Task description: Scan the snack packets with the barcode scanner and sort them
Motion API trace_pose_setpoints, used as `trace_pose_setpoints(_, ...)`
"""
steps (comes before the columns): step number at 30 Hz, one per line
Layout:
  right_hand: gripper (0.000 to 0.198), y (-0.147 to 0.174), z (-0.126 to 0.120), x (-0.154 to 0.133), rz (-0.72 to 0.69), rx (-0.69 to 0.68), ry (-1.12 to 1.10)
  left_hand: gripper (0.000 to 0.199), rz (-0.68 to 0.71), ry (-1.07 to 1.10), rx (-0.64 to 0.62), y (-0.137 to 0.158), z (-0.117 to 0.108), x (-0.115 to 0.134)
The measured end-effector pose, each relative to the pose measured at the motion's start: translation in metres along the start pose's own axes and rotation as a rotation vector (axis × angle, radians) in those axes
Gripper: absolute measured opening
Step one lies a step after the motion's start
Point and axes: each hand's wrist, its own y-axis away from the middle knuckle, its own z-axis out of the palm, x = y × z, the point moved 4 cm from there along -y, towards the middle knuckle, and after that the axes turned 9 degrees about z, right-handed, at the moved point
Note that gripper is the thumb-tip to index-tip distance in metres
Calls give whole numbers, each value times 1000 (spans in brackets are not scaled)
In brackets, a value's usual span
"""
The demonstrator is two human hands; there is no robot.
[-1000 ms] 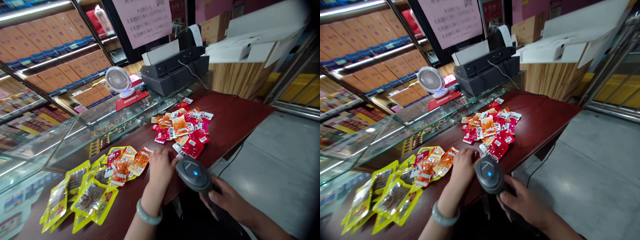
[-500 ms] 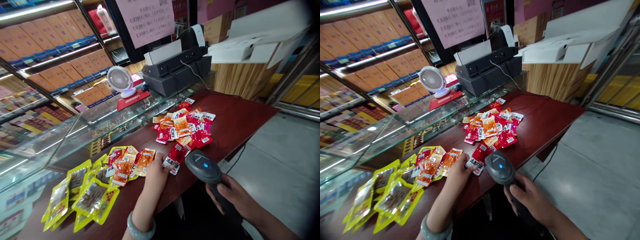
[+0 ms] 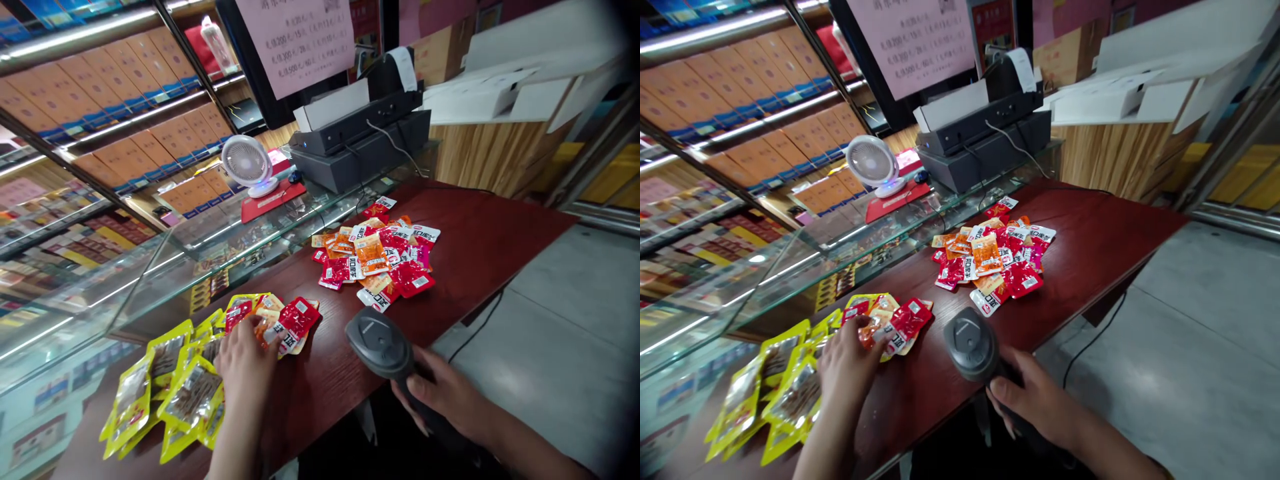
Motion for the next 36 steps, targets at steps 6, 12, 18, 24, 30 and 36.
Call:
trace_pose_setpoints(6, 57, -13, 3, -10, 21, 56, -34, 40, 323, 137, -53, -42, 33, 79)
trace_pose_setpoints(12, 58, -21, -7, -10, -8, 121, -96, 43, 241, 26, -187, -100, 69, 115)
trace_pose_setpoints(18, 62, -19, -12, -10, 0, 130, -114, 16, 149, 410, -219, -102, 76, 102)
trace_pose_setpoints(24, 53, -23, 1, -19, 3, 38, -86, 17, 60, 960, -179, -60, 69, 81)
trace_pose_setpoints(30, 52, -33, 26, -20, 19, -75, -37, 19, 50, 813, -81, -40, 48, 71)
trace_pose_setpoints(36, 56, -30, 31, -11, 32, -80, -41, 24, -96, 694, -120, -35, 30, 19)
